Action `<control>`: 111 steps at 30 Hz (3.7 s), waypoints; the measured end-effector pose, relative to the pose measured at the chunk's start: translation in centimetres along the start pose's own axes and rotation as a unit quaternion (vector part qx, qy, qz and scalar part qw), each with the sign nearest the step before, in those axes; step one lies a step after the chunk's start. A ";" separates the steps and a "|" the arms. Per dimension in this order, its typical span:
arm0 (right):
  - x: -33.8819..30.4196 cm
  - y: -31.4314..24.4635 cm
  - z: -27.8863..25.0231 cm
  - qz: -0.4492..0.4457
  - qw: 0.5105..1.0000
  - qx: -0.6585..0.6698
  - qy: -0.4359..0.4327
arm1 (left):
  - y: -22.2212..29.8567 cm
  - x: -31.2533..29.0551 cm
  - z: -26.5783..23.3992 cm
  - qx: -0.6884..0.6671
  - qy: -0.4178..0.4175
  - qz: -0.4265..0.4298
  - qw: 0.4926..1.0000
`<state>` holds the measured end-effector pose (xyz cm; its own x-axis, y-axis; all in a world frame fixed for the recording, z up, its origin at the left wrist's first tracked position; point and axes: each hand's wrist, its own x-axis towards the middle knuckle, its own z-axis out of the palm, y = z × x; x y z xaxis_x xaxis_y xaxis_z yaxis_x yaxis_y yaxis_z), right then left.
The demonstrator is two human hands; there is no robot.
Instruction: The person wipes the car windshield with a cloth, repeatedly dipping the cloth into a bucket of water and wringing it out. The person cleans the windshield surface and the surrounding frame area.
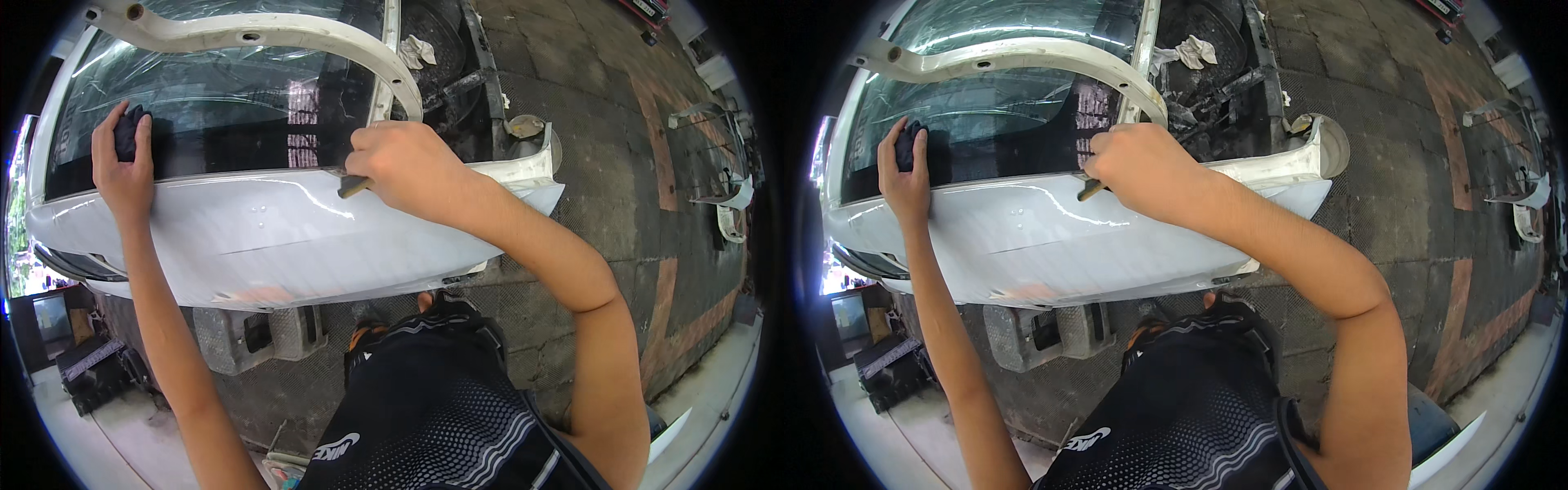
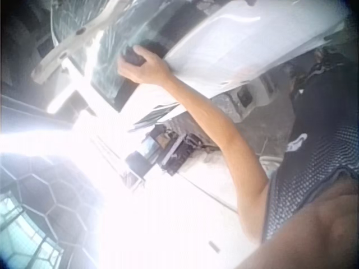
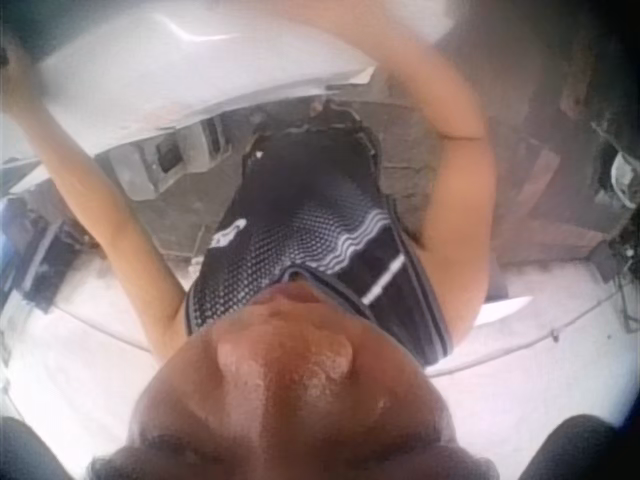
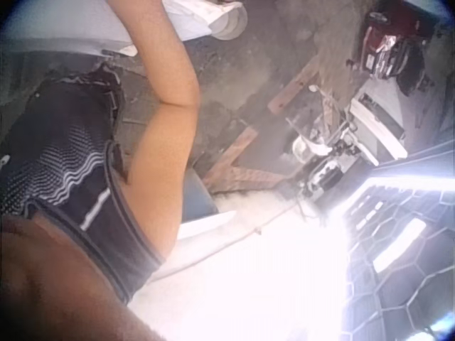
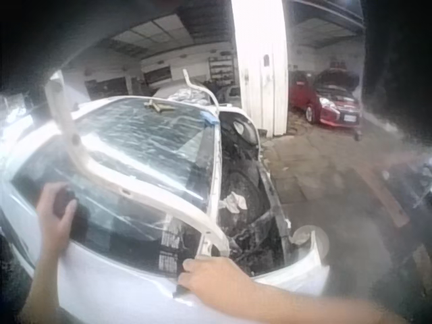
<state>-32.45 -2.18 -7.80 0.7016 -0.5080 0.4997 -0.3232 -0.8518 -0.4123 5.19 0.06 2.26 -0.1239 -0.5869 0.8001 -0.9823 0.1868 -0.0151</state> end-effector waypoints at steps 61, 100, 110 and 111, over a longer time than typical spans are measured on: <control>-8.3 -0.3 -7.3 0.280 0.953 0.068 0.090 | -0.7 0.2 0.2 0.014 0.026 -0.002 1.000; -44.3 -10.7 21.8 0.602 0.725 0.050 -0.330 | 45.3 -93.0 -56.0 0.051 -0.335 -0.913 0.227; -21.3 -30.6 40.7 0.227 0.831 0.076 -0.502 | 57.3 -93.8 -53.3 0.123 -0.067 -0.981 0.131; -20.3 -32.7 42.3 0.211 0.831 0.073 -0.509 | 57.4 -93.3 -52.7 0.115 -0.063 -0.984 0.120</control>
<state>-9.29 41.40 -36.67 0.7429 -0.3223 -0.5867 -0.6488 -0.5625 -0.5125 -32.26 107.05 -41.63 0.3938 0.6740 -0.6250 0.8972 -0.4298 0.1018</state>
